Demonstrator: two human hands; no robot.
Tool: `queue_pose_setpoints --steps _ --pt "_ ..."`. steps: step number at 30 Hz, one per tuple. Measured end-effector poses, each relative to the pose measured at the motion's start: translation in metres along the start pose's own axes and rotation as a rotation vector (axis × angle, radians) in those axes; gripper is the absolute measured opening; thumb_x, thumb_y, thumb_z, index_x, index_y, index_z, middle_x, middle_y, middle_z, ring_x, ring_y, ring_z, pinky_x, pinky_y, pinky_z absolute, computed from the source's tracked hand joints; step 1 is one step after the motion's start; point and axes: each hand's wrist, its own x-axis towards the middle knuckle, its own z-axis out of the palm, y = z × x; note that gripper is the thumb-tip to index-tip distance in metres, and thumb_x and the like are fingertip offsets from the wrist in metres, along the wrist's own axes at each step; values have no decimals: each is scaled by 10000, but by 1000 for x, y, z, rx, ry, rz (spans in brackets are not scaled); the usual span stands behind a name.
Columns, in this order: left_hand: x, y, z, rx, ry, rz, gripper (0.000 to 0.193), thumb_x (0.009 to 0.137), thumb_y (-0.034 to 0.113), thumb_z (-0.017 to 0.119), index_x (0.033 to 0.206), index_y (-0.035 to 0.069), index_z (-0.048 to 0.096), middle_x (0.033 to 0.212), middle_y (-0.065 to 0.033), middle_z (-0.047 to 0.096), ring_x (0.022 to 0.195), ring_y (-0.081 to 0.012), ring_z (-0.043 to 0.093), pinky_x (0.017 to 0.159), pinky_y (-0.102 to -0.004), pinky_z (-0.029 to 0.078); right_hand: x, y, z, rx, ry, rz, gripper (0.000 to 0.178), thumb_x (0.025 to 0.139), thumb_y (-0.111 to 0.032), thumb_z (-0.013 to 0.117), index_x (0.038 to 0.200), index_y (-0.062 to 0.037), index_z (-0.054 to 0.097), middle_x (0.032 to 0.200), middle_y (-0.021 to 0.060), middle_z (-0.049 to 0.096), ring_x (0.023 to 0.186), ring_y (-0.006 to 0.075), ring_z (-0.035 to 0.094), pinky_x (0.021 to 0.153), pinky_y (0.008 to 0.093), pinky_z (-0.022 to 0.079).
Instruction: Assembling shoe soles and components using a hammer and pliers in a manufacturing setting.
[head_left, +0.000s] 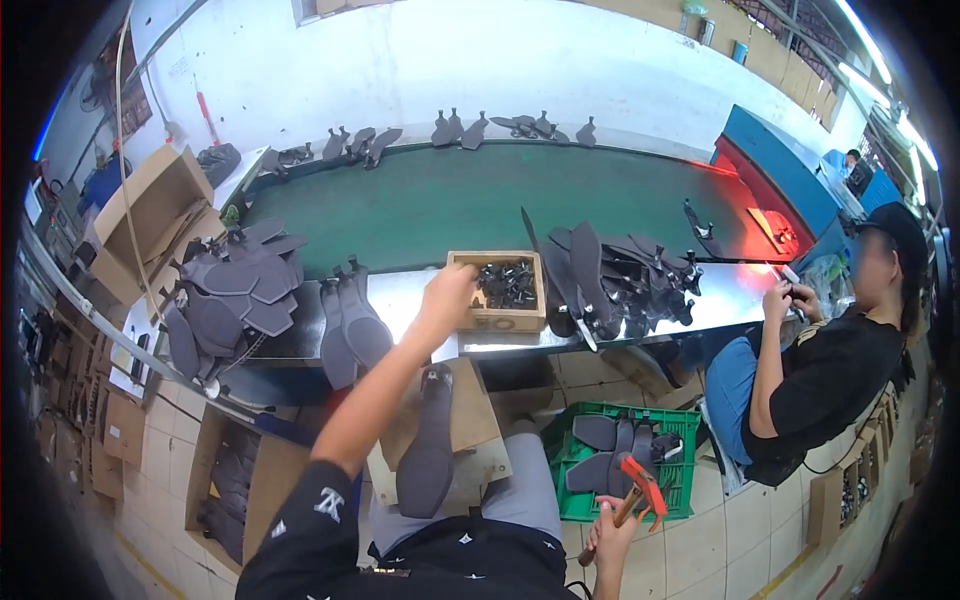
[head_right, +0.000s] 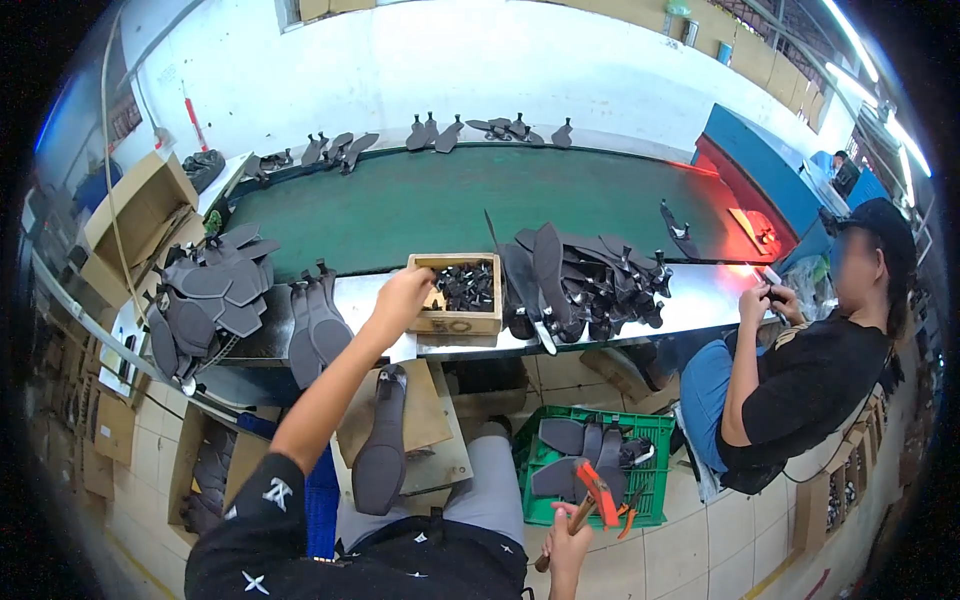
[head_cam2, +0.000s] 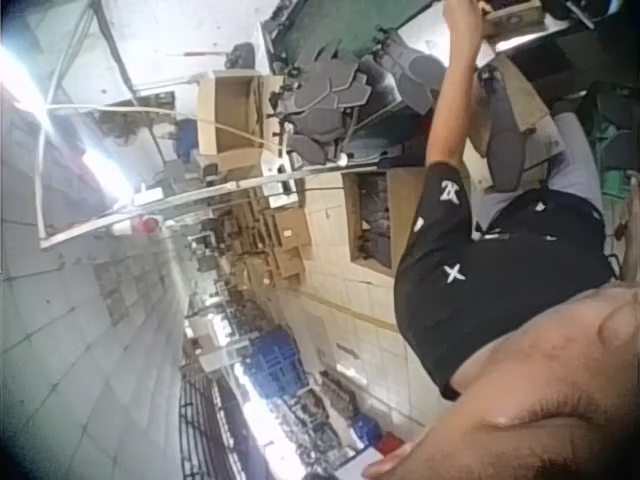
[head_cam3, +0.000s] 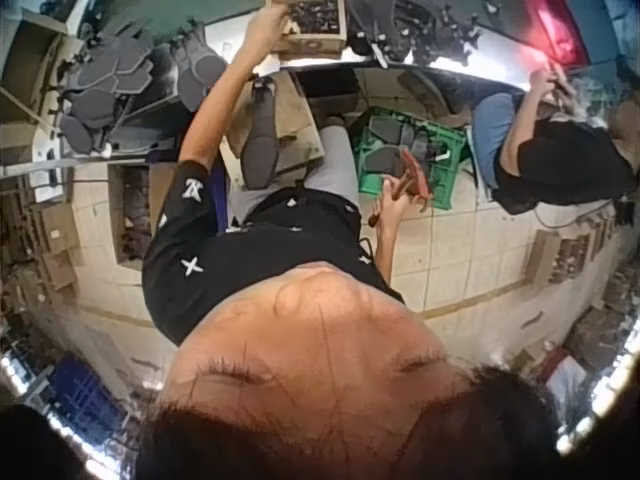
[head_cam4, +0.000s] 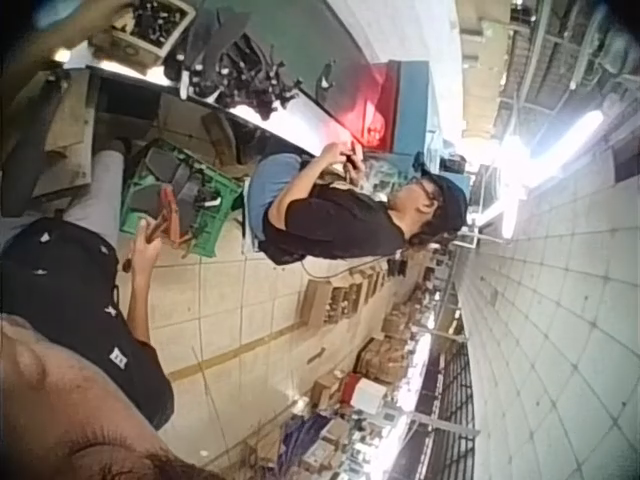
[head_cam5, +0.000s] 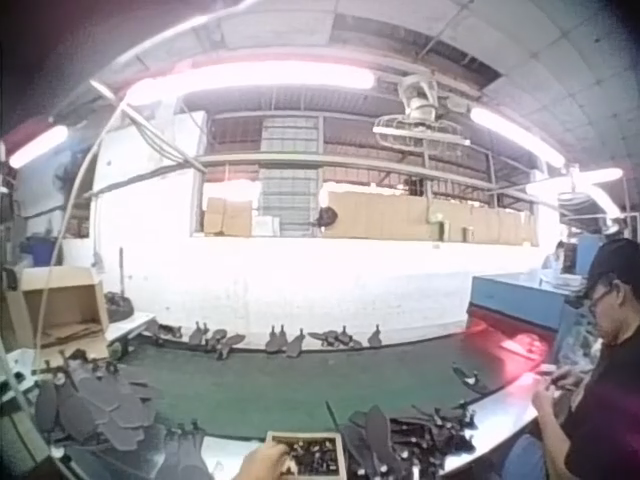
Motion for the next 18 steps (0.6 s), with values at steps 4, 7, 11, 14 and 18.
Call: queue_pose_setpoints --steps 4,7,11,14,18 --pt "50 -25 49 150 -284 112 200 792 65 703 972 -16 668 993 -222 668 937 -406 643 782 -452 521 18 8 15 -17 -14 -34 187 994 -186 567 1027 -10 623 516 -39 393 369 57 365 340 250 297" --pt "58 -28 47 16 -362 54 132 768 55 720 851 -43 688 866 -222 692 852 -359 691 744 -417 545 28 17 22 2 -45 -88 188 980 -157 586 1021 22 628 534 -45 385 353 54 345 322 242 277" --pt "50 -26 36 -133 -255 70 116 734 14 734 841 -29 729 822 -201 714 763 -301 713 705 -361 560 47 8 34 -62 -124 -214 167 980 -125 575 1028 19 644 546 -51 406 362 43 349 333 234 275" --pt "40 -30 23 -202 -168 43 199 744 -14 718 943 -10 737 811 -172 724 740 -251 715 701 -320 556 65 -3 46 -137 -196 -403 165 980 -108 571 1053 13 655 557 -51 426 381 32 361 349 219 279" --pt "4 29 -27 -631 -51 -136 440 804 19 719 1235 22 628 802 -90 720 739 -142 688 707 -274 538 65 -62 78 -133 -263 -479 185 979 -108 582 1103 1 665 599 -39 491 401 24 389 369 202 291"
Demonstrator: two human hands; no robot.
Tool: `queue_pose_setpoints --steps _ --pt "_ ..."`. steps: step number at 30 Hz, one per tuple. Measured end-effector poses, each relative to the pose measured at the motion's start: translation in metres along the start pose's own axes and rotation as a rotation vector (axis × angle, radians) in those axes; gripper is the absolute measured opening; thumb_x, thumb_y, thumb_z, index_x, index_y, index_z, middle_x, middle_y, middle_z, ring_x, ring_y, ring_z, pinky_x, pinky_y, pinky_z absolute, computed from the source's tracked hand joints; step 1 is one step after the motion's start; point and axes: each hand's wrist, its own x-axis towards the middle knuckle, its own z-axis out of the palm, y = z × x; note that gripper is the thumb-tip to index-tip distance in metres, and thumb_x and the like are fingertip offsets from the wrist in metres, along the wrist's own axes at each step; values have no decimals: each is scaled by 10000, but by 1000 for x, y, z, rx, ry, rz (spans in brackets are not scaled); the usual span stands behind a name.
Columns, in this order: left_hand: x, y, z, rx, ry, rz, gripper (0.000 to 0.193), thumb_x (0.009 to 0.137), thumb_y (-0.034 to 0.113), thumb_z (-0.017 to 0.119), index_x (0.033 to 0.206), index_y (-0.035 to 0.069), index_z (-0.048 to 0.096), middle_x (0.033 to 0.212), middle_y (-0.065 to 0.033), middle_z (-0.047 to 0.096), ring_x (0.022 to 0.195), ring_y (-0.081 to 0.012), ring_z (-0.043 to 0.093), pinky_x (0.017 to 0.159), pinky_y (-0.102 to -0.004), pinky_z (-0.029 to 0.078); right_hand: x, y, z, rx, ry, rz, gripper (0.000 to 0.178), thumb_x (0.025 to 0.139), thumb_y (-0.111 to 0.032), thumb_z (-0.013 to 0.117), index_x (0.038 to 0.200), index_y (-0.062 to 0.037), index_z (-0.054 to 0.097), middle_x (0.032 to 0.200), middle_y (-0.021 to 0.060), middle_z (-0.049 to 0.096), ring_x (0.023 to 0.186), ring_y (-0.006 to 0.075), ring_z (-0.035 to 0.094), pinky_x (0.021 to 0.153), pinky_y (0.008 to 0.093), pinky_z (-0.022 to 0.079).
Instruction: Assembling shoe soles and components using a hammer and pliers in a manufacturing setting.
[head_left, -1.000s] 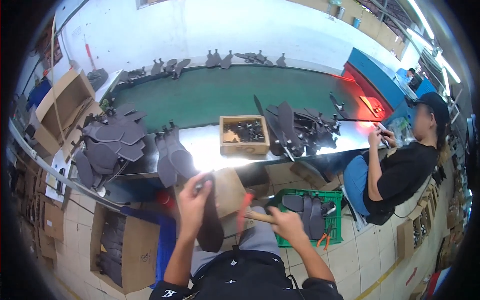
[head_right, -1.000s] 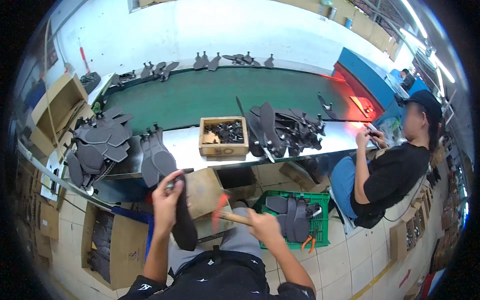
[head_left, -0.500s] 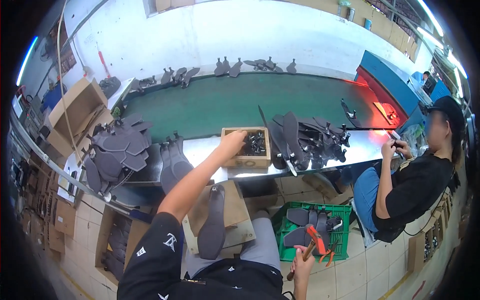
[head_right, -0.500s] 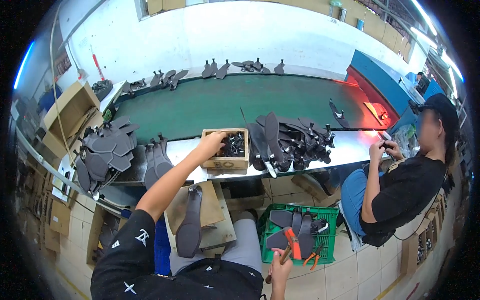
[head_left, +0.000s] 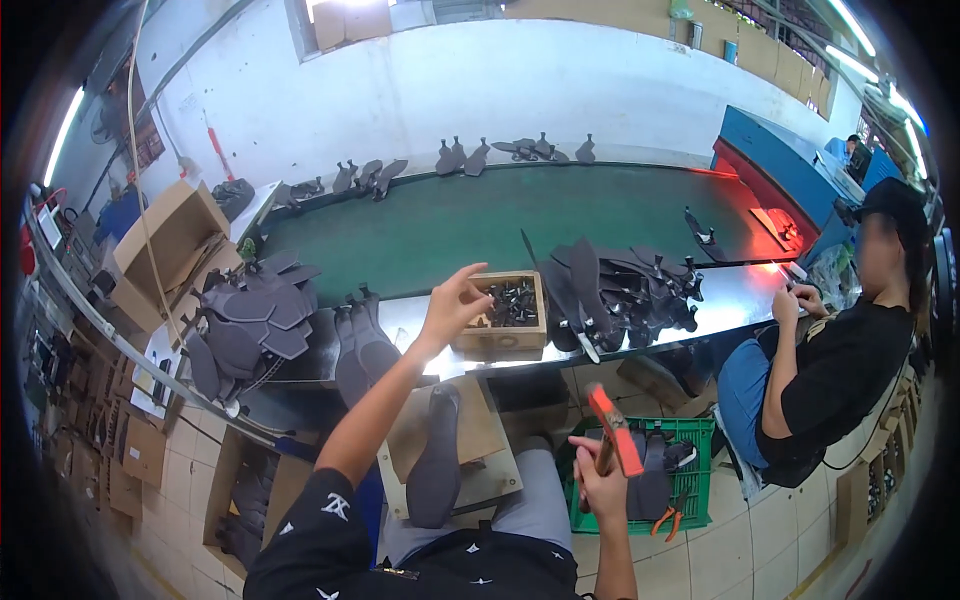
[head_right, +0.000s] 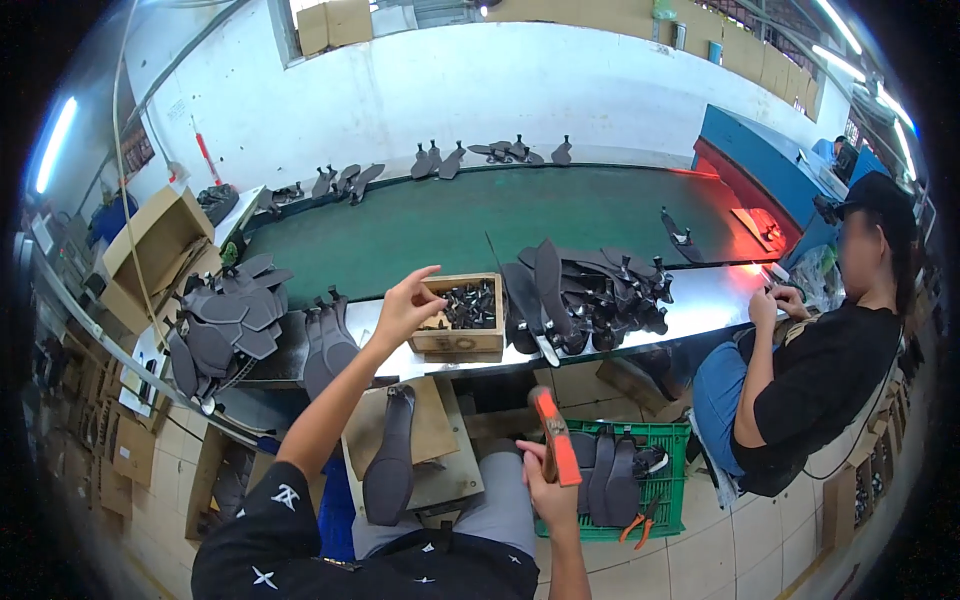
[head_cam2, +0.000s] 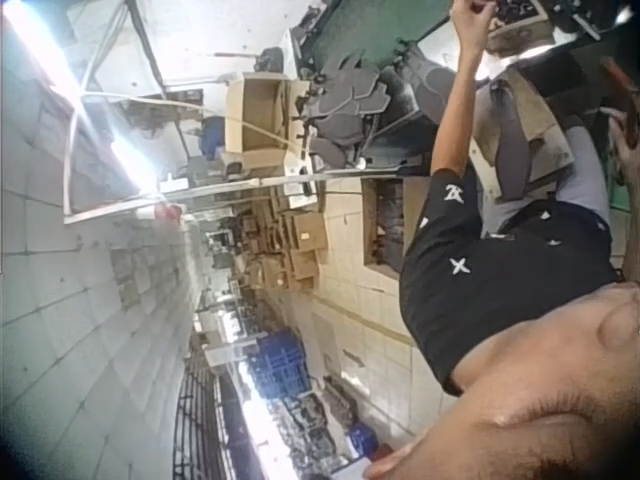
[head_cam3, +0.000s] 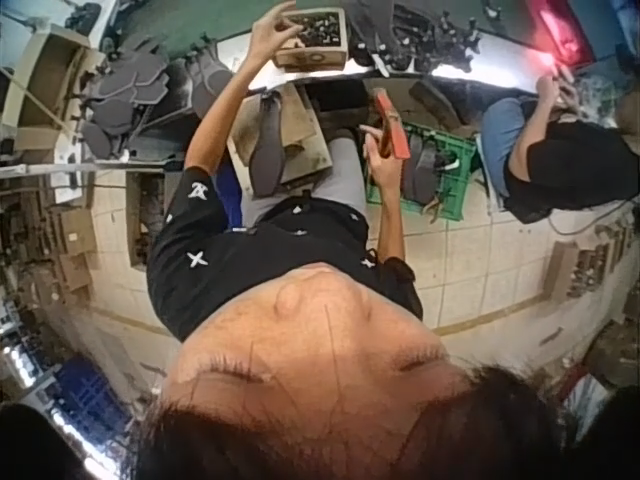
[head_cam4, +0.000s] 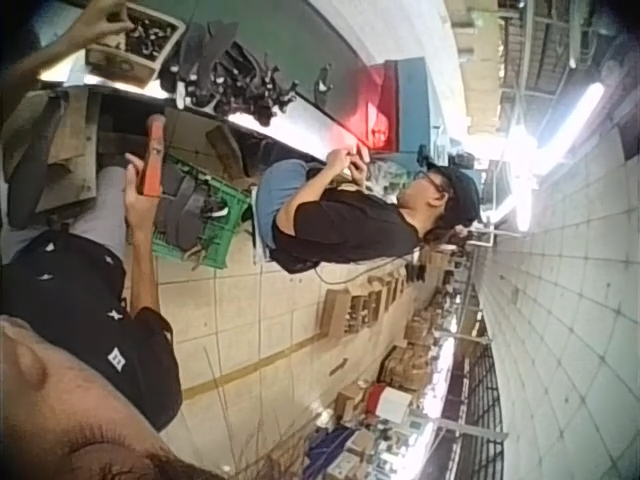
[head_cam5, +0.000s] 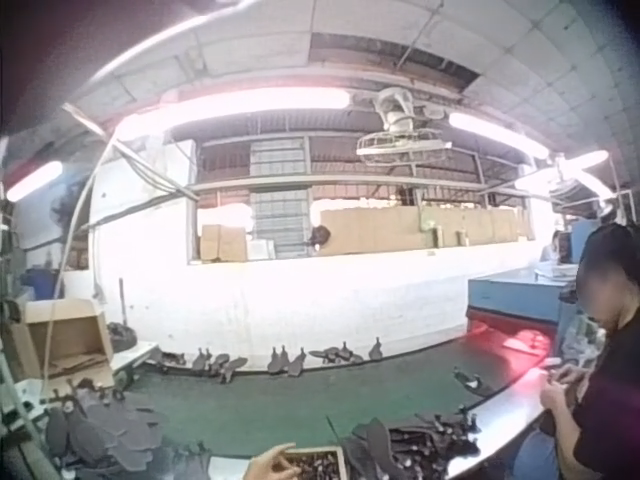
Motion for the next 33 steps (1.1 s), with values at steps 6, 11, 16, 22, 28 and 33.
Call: queue_pose_setpoints --steps 6,11,16,22,28,33 --pt "-119 140 -9 -380 89 -33 466 847 -20 724 1260 1 508 794 -41 638 754 -95 644 685 -217 515 29 -81 38 124 -228 -4 234 967 -126 622 1140 32 632 983 131 710 432 34 436 393 188 346" --pt "-175 182 -23 -641 132 -237 419 849 -23 723 1215 -8 519 784 -49 645 736 -105 648 658 -223 527 19 -130 80 375 -370 -95 280 917 -133 703 1144 20 644 1067 133 709 505 29 503 430 173 393" --pt "-204 183 -31 -774 147 -273 429 869 2 724 1251 10 529 830 -44 663 804 -102 657 713 -225 517 6 -134 98 380 -439 -116 287 867 -60 741 1123 29 647 1074 149 694 554 46 540 435 178 399" --pt "-208 156 -43 -415 137 -86 532 834 71 778 1281 0 497 867 -76 687 841 -129 671 768 -254 529 1 -123 109 273 -389 -217 234 873 8 697 1102 20 650 1084 142 673 603 49 553 471 182 404" --pt "-173 14 -47 529 299 150 518 787 223 791 1227 27 600 974 -120 720 841 -268 680 796 -331 523 45 -71 130 -6 -315 -216 185 878 -4 679 1059 35 675 1078 112 694 680 69 603 536 188 457" --pt "-170 -13 -45 207 -19 28 340 749 178 799 1029 15 695 939 -129 717 857 -295 679 785 -364 523 84 -35 152 -134 -439 -225 210 875 -77 718 1048 39 694 948 87 734 845 95 643 761 268 514"
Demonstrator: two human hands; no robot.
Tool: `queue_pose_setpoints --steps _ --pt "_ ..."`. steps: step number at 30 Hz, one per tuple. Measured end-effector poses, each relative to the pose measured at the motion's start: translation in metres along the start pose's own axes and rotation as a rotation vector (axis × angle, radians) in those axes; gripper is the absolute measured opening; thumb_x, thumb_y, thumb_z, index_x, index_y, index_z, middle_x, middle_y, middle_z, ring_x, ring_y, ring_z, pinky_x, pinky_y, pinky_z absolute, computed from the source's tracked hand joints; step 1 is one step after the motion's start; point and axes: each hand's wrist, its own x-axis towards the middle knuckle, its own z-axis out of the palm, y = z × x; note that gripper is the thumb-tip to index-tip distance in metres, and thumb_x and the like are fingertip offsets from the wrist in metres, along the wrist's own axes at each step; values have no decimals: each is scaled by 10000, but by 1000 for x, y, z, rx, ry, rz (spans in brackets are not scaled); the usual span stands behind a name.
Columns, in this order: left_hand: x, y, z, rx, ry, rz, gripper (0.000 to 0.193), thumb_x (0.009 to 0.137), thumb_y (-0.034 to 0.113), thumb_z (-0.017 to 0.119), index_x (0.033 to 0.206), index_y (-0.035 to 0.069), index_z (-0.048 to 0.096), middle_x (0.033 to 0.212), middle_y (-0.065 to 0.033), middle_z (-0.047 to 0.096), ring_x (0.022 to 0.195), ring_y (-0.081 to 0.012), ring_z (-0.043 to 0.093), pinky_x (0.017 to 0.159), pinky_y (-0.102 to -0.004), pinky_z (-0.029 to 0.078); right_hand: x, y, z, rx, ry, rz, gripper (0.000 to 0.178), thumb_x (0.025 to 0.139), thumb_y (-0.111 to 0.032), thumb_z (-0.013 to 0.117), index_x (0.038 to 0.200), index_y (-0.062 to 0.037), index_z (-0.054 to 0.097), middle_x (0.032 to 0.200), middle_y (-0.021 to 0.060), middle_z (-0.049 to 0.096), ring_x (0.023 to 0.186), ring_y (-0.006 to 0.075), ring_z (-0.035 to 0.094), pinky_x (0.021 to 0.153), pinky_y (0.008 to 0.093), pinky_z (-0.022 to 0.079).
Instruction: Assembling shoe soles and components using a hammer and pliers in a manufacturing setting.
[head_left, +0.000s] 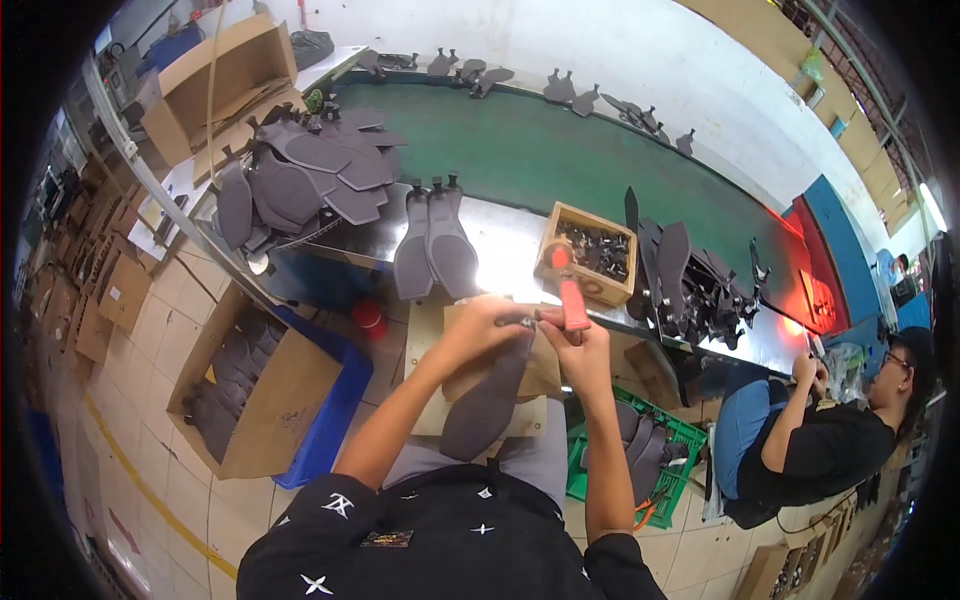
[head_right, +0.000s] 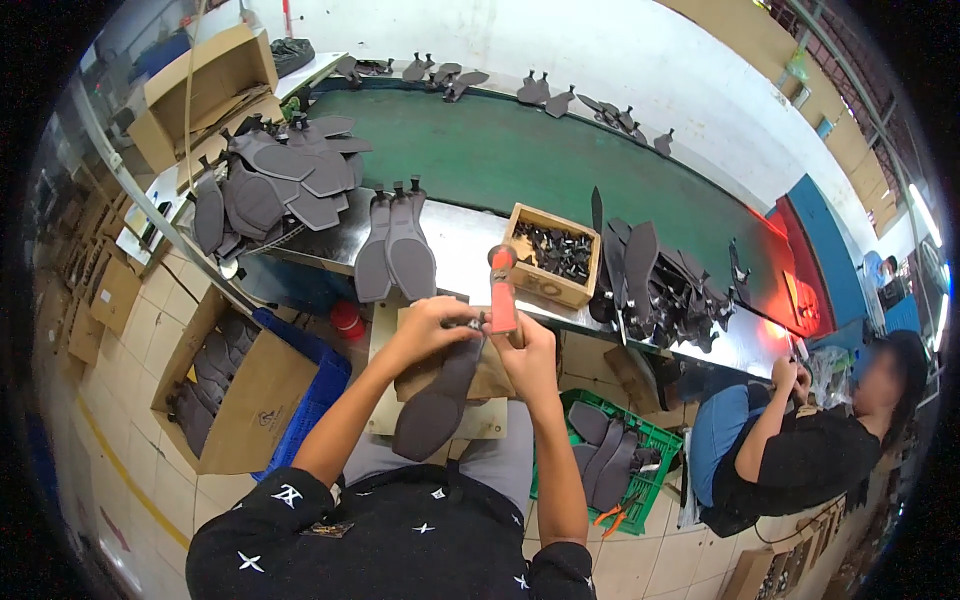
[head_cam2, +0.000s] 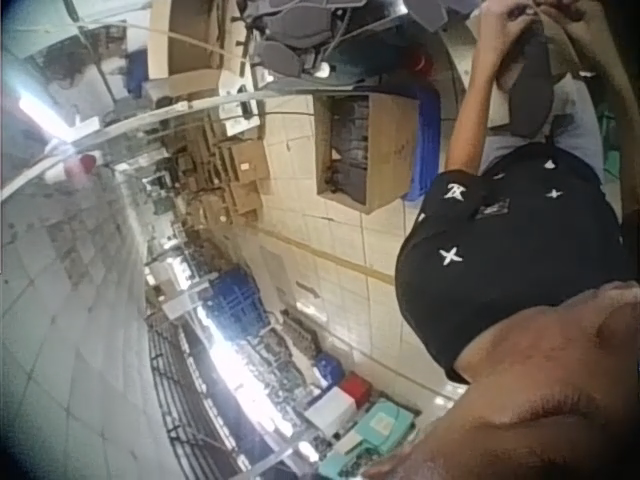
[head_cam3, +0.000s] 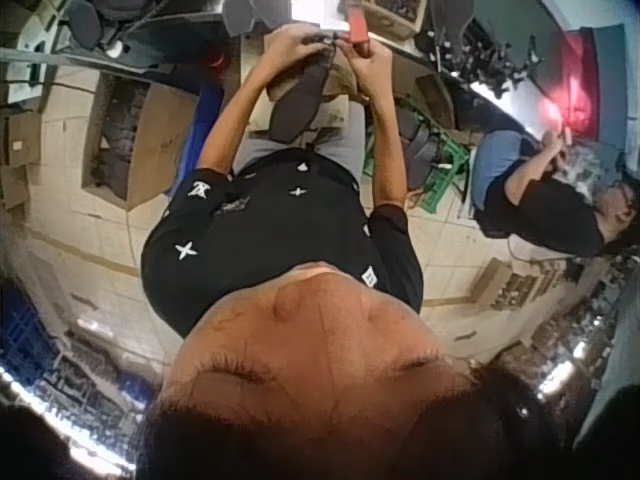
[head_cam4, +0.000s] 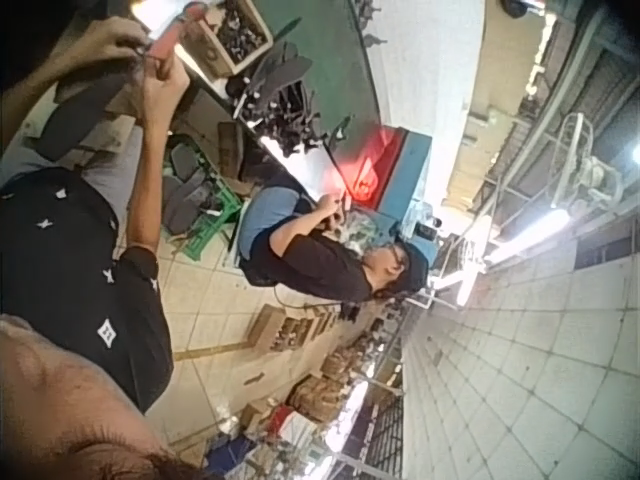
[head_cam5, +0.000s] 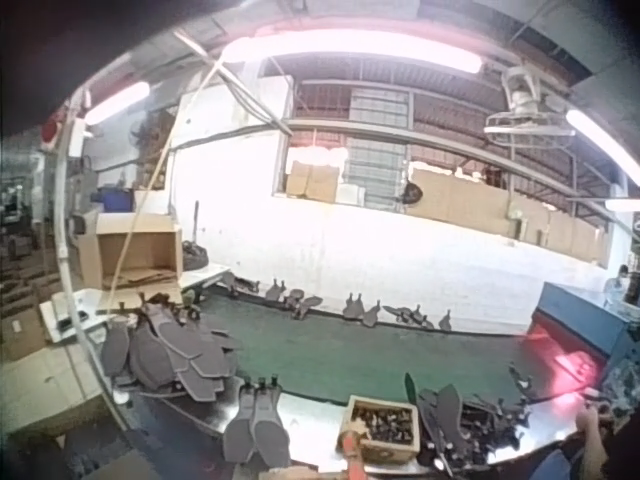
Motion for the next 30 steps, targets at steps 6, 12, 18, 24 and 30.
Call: queue_pose_setpoints --steps 6,12,18,24,30 --pt "-25 6 3 -95 124 -40 253 746 124 776 966 11 724 898 -140 711 813 -287 670 750 -348 525 3 7 13 -122 -123 -129 221 790 5 653 1009 31 655 853 164 669 753 257 658 709 312 501" --pt "-28 0 3 -71 165 36 240 758 133 735 961 6 715 870 -145 701 794 -289 662 700 -362 524 -1 -9 15 -257 -169 -265 201 762 61 632 962 44 632 924 188 658 805 368 638 723 347 505" --pt "-27 1 1 -116 149 112 225 765 134 735 945 2 713 879 -151 702 766 -293 653 687 -365 523 4 -17 8 -332 -247 -200 206 767 51 657 972 35 648 929 173 660 820 368 644 751 351 510" --pt "-25 15 1 -307 144 -110 292 758 149 798 1005 9 730 839 -125 719 641 -141 628 597 -290 504 -4 -22 10 -355 -179 -315 202 841 9 657 1042 22 646 905 156 662 767 293 655 706 321 515" --pt "-26 12 -5 -352 15 -271 311 747 137 824 1007 -9 737 856 -100 733 752 -119 637 684 -275 514 -57 -49 -3 -163 11 70 258 964 -80 588 1194 34 565 878 154 655 722 218 653 663 306 514"
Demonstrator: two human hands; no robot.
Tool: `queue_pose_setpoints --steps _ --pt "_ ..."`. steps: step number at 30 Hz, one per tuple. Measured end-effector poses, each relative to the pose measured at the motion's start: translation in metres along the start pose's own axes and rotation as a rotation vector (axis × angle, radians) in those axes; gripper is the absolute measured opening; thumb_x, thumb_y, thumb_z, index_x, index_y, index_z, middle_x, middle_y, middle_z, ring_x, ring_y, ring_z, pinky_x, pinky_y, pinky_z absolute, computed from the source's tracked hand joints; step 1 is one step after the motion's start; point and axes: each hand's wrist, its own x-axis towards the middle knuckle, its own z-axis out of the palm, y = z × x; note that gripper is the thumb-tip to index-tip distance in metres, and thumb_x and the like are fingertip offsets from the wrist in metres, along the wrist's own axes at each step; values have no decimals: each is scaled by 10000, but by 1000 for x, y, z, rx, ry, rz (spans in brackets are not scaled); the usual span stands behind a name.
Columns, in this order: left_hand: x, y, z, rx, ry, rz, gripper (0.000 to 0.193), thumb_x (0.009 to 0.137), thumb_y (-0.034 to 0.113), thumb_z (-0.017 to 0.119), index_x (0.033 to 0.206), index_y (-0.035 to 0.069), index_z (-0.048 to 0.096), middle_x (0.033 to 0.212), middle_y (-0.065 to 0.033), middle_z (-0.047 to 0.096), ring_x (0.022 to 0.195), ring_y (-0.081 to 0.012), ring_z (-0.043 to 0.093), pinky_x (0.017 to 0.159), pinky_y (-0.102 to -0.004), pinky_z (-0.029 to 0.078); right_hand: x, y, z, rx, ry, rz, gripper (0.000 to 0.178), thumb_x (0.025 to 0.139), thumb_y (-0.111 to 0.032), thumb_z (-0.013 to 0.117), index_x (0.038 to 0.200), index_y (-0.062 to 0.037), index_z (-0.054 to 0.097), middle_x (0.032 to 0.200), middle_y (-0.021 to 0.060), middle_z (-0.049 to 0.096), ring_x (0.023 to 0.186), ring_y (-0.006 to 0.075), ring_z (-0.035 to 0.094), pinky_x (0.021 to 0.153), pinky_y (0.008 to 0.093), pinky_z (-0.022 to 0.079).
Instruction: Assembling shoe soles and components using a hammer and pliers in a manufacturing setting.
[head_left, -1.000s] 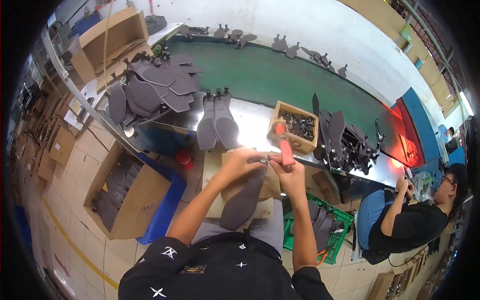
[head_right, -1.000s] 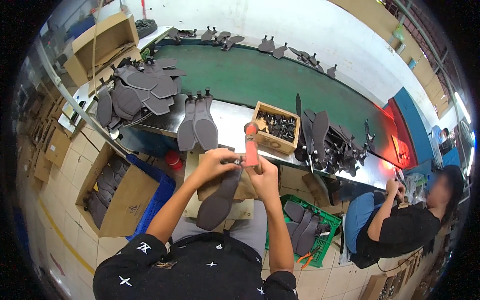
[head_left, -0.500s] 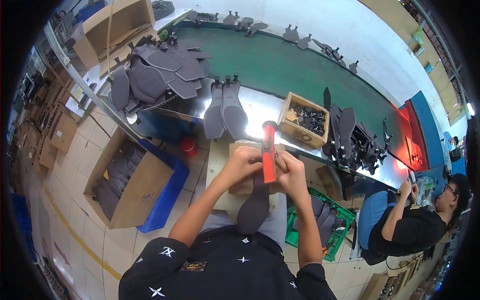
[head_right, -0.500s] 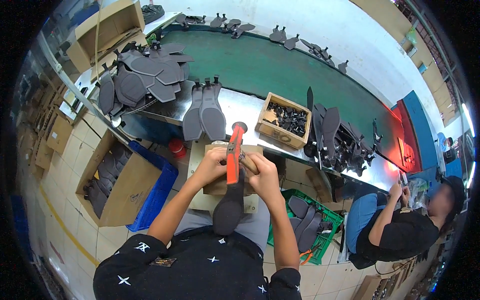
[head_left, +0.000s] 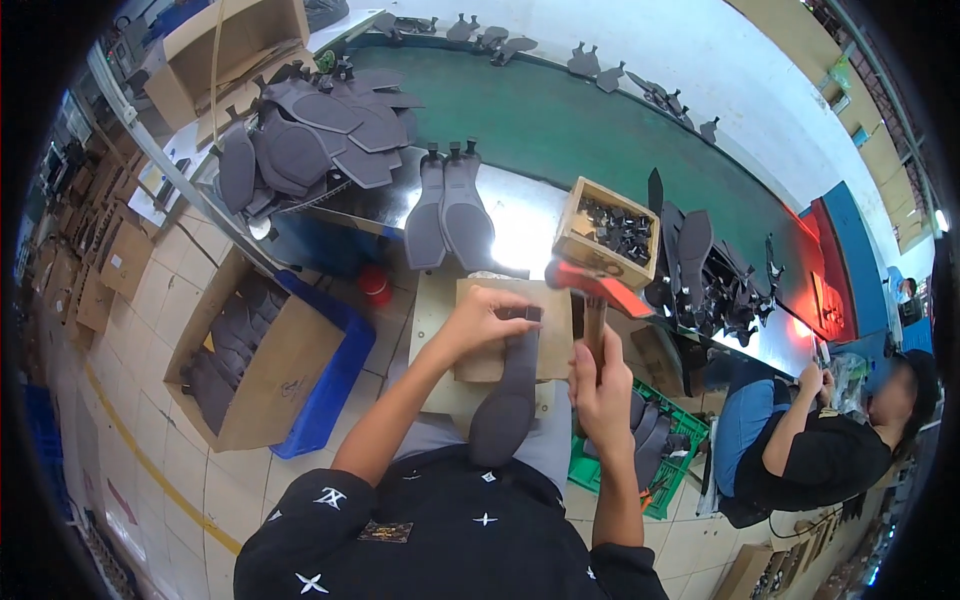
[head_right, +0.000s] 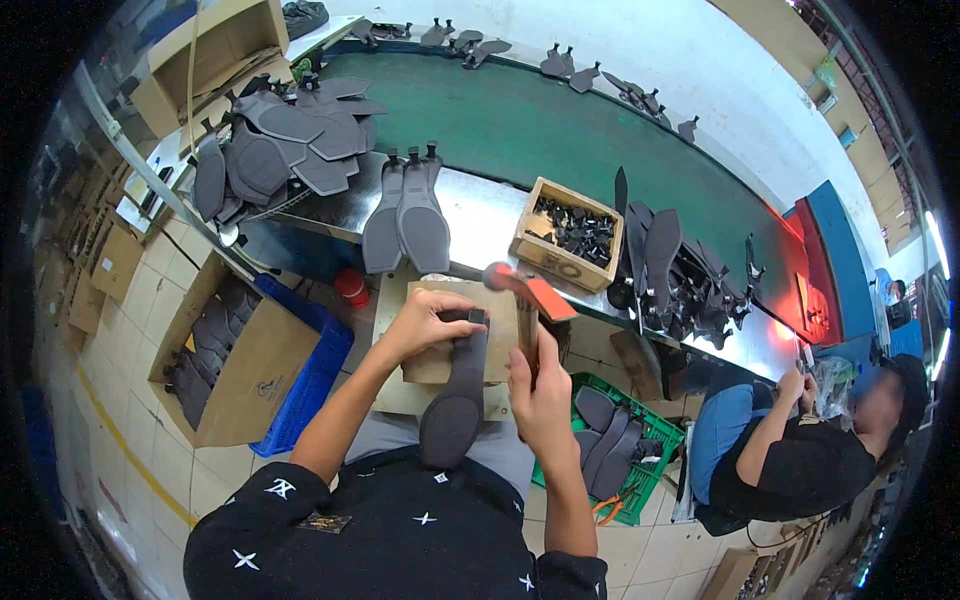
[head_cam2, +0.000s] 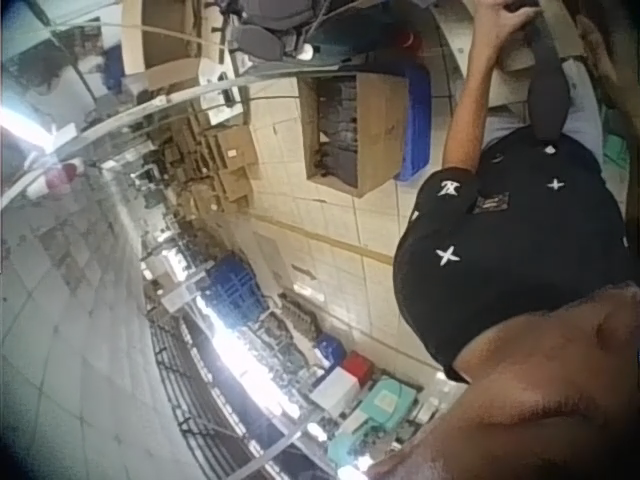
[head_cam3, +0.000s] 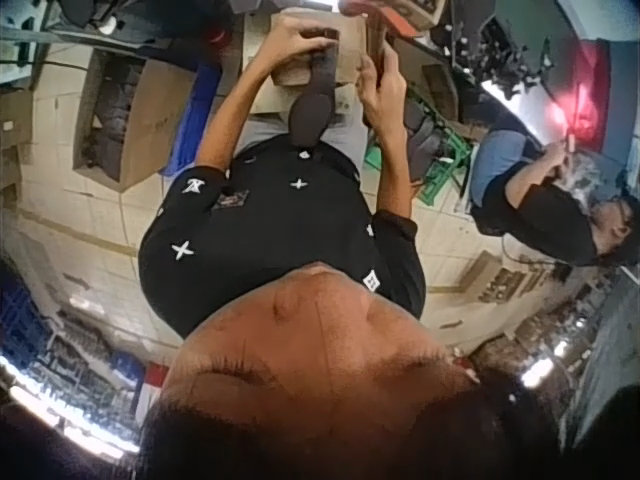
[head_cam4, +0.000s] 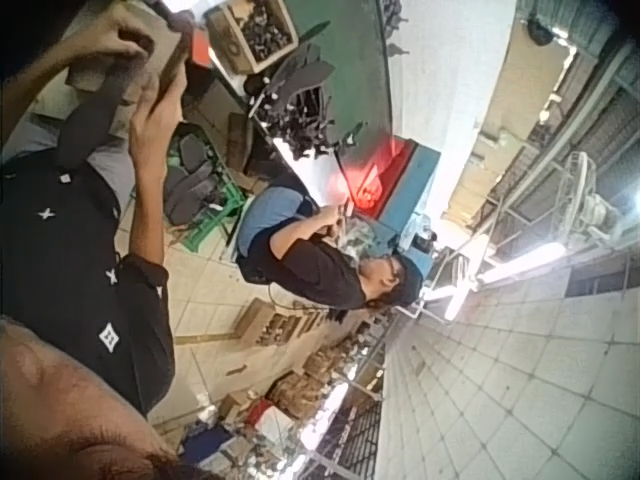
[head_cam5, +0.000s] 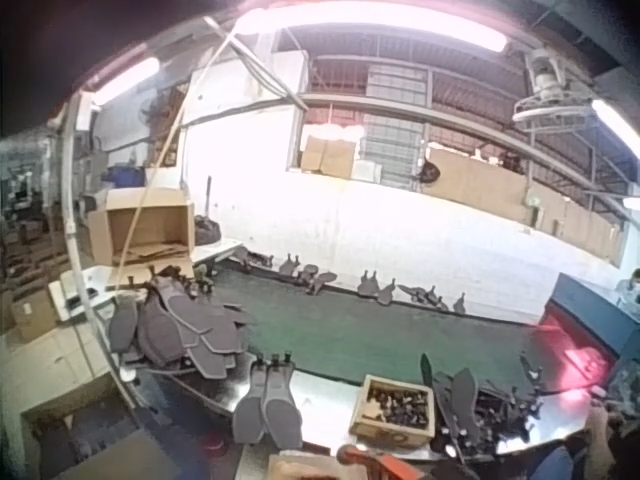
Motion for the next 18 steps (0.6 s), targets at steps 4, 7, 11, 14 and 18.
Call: queue_pose_setpoints --steps 4,7,11,14,18 --pt "1 1 -2 -24 -2 12 276 757 124 809 982 -20 741 882 -96 740 762 -113 640 697 -275 517 -27 -16 -11 -152 -12 -59 268 985 -88 561 1226 28 552 856 168 639 696 244 636 647 327 509" --pt "3 4 0 -104 -38 -18 283 761 115 801 1000 -23 736 891 -92 744 780 -115 649 711 -278 522 -32 -6 -3 -215 35 -141 395 1001 -96 534 1382 3 505 805 53 604 669 90 549 616 257 482" --pt "0 -8 -5 -10 -100 -71 355 761 107 801 1087 -8 719 961 -106 744 806 -119 668 720 -271 528 -21 -9 -3 -301 -12 -391 398 998 -105 549 1369 30 500 817 77 614 679 106 572 625 268 495" --pt "-6 -12 -4 203 -68 63 677 782 239 787 1367 4 539 1127 -77 722 939 -206 689 914 -327 501 -40 -44 -18 -215 133 -241 388 1005 -112 538 1363 32 504 814 73 614 638 107 567 583 261 493" --pt "-6 -11 -1 545 -49 185 1073 779 358 776 1539 -15 116 1270 -72 663 1329 -276 483 1166 -503 187 -21 4 9 -328 -76 -214 409 950 2 575 1335 86 463 1104 287 645 982 362 688 823 385 538"
